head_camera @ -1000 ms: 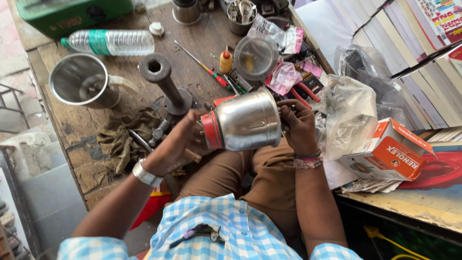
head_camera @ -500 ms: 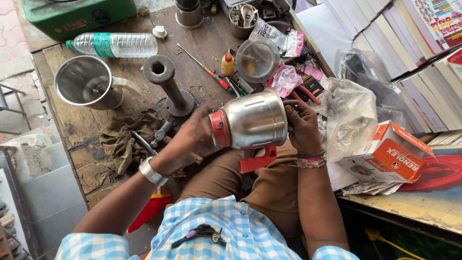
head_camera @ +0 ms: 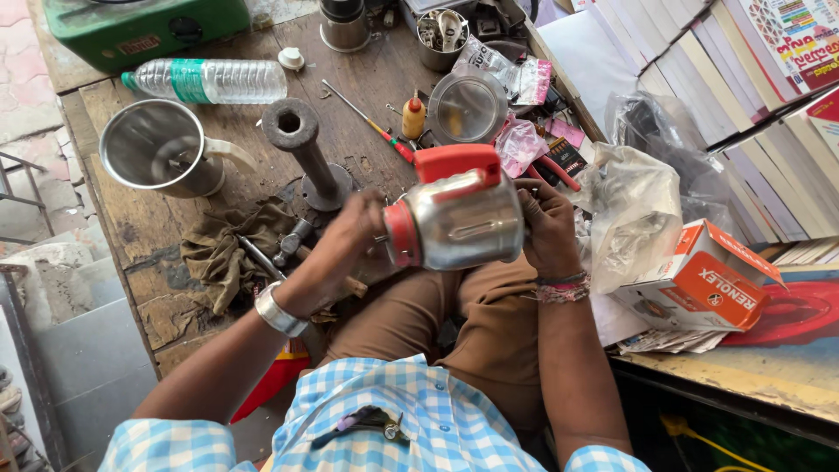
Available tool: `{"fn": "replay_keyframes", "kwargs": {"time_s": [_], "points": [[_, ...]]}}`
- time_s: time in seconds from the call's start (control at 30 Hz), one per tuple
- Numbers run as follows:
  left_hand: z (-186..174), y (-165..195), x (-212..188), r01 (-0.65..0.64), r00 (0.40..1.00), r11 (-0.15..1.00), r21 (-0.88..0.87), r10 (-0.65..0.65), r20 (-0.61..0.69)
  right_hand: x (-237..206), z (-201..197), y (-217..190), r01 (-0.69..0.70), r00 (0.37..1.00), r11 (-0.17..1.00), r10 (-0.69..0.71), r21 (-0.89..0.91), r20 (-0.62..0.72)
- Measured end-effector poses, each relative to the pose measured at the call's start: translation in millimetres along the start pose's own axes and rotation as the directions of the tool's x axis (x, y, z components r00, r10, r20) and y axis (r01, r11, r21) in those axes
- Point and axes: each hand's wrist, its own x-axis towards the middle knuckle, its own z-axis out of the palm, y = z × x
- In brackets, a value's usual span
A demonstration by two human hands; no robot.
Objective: The person repairs a metal appliance by cleaning parts, hammering a component into place, and using pliers to adjust internal parts. They handle a metal container, hammer, pliers, and small parts throughout the process.
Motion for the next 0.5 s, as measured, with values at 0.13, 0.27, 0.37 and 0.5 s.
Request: {"fn": "replay_keyframes", "kwargs": {"time_s": [0.13,0.27,0.37,0.5], "points": [[6,-14,8,0.339,0.941,0.831,-0.442,-0.309,0.141,1,-1,3,0.039,0.998,0.989,-0.031,-0.143,0.056],[16,-8,2,-0.392,0.880,0.605,0.693,0.466,0.090,3,-5,0,-0.108,0.994,0.994,0.108,-0.031,-0.011],[13,4,-6,-0.483,0.803,0.485,0.729,0.577,0.149,3,-9,-1,-0.101,0.995,0.993,0.099,0.061,0.025],[1,5,6,-0.154,0.988,0.984,0.086,0.152,0.023,3,-14,1,0.024,1.000,1.000,-0.024,-0.017,0.014]]}}
